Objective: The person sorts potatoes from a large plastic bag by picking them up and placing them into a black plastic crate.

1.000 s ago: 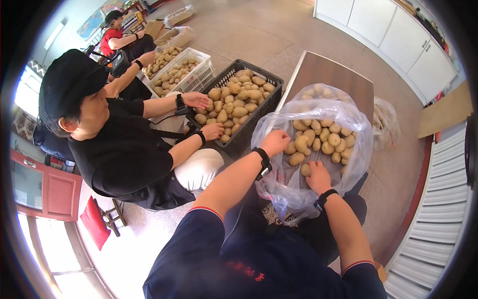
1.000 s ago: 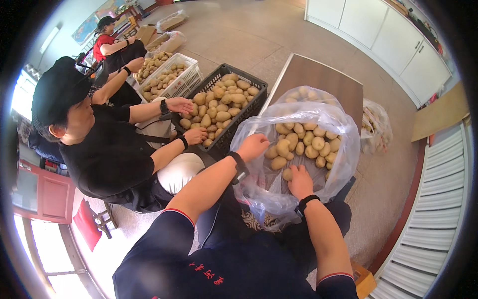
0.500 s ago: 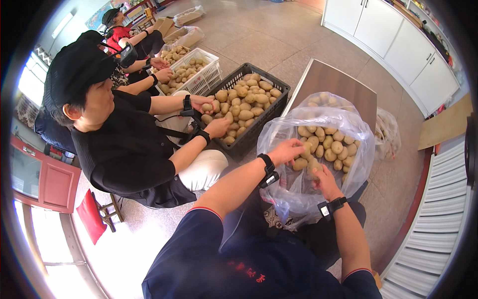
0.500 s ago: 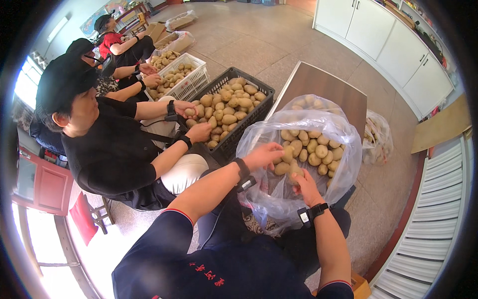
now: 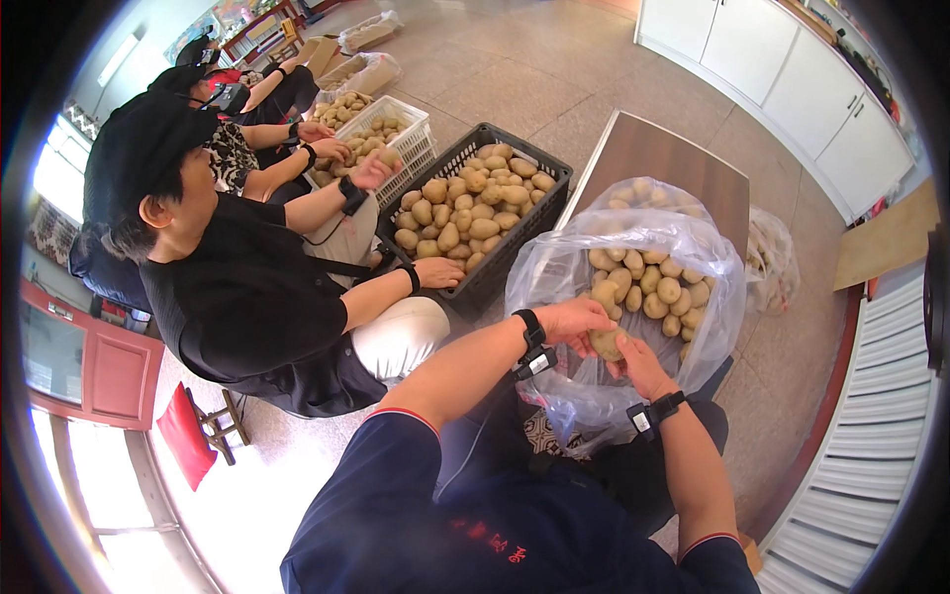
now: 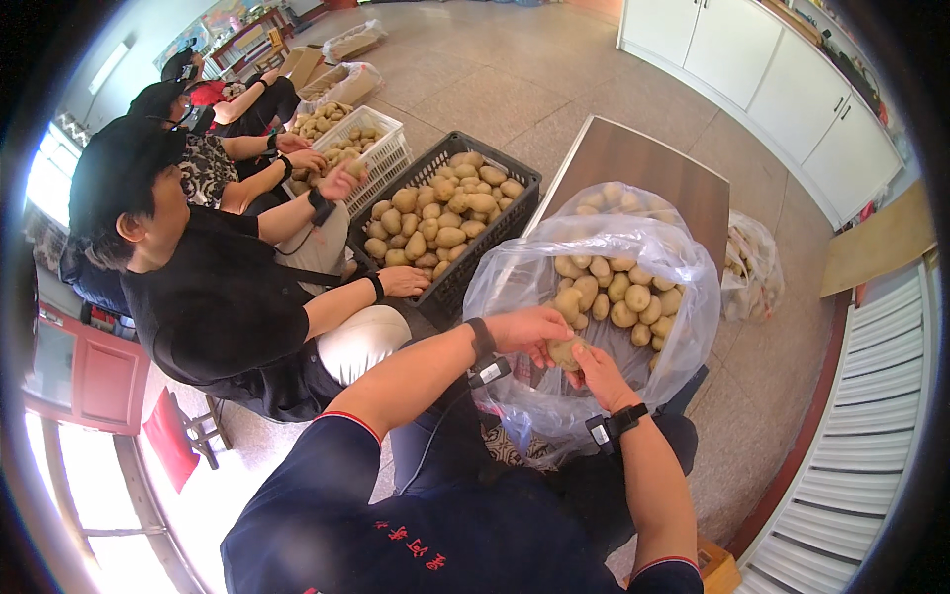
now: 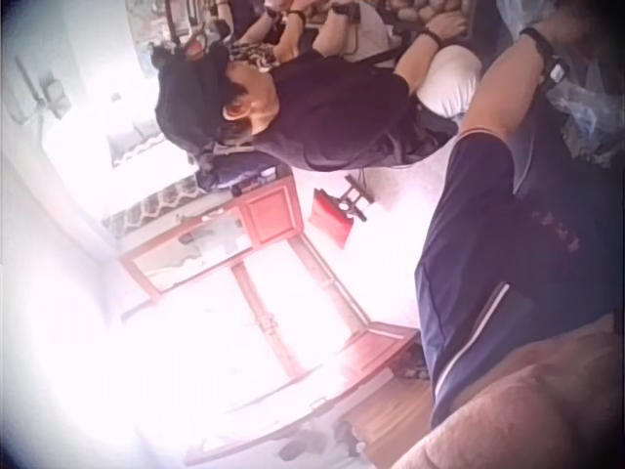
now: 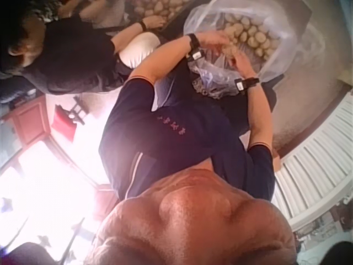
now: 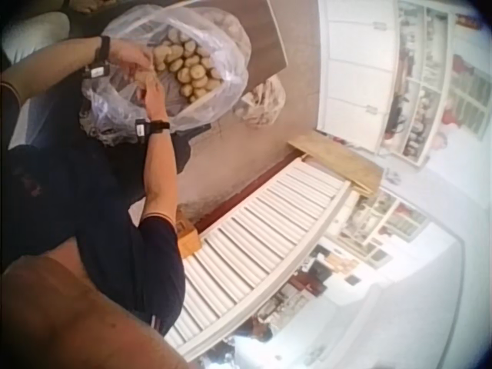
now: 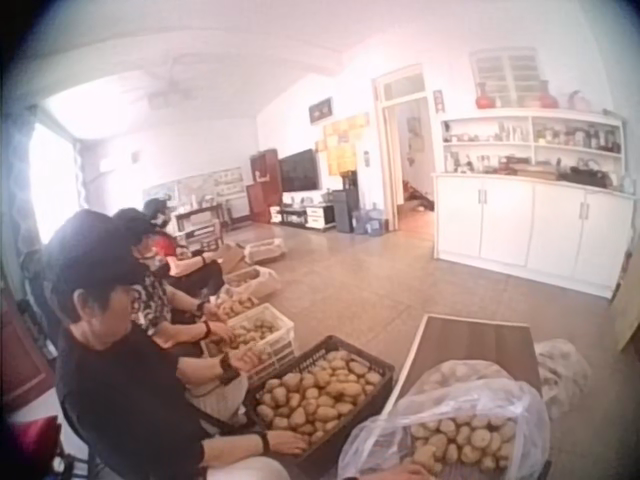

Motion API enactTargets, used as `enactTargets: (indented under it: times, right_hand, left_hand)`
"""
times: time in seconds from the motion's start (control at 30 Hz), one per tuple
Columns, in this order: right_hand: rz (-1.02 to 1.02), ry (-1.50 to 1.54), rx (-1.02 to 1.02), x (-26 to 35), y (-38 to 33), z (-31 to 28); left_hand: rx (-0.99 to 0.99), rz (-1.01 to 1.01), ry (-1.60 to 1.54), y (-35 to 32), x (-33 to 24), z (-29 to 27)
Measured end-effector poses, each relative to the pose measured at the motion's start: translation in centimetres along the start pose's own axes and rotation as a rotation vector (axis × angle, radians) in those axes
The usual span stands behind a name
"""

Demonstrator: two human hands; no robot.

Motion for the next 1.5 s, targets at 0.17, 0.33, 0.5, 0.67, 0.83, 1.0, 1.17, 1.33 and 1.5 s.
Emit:
enactTargets:
  times: [0.17,0.33,0.5,0.67,0.83,1.0,1.17,1.33,1.5]
  right_hand:
    - [0.022,-0.078,-0.1,-0.1,0.1,-1.2]
    - [0.002,-0.032,-0.207,0.3,0.1,-1.4]
    - [-0.026,-0.082,-0.196,-0.2,0.4,-2.0]
    - [-0.028,-0.1,-0.249,0.0,0.3,-2.1]
    - [-0.017,-0.073,-0.396,-0.5,-0.4,-3.9]
    - [0.0,-0.076,-0.444,-0.7,-0.7,-4.5]
    - [0.067,-0.182,-0.431,-2.1,-1.0,-5.3]
    - [0.072,-0.214,-0.381,-2.2,-0.5,-4.3]
    - [0.097,-0.252,-0.378,-2.7,-1.3,-4.8]
  left_hand:
    - [0.066,0.043,-0.058,0.0,-0.3,-0.3]
    - [0.093,0.028,-0.077,-0.7,-1.1,0.7]
    - [0.133,0.024,-0.055,-1.2,-1.2,1.2]
    - [0.119,0.036,-0.063,-1.2,-1.1,0.2]
    - [-0.051,0.168,-0.25,-1.7,-2.9,-2.4]
    - [-0.089,0.382,-0.478,-3.5,-5.3,-6.4]
    - [-0.289,0.573,-0.785,-5.2,-5.6,-12.9]
    - [-0.48,0.603,-0.988,-7.2,-1.9,-19.8]
    - [-0.61,0.665,-1.118,-7.7,1.0,-23.3]
Point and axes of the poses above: each hand's wrist, its own y-axis towards the middle knuckle, its own z-axis out of the palm, x = y × z, the point moved 10 cm from there along y, towards the middle knuckle, and after that the axes turned 7 degrees about -z, right-handed, at the moved point
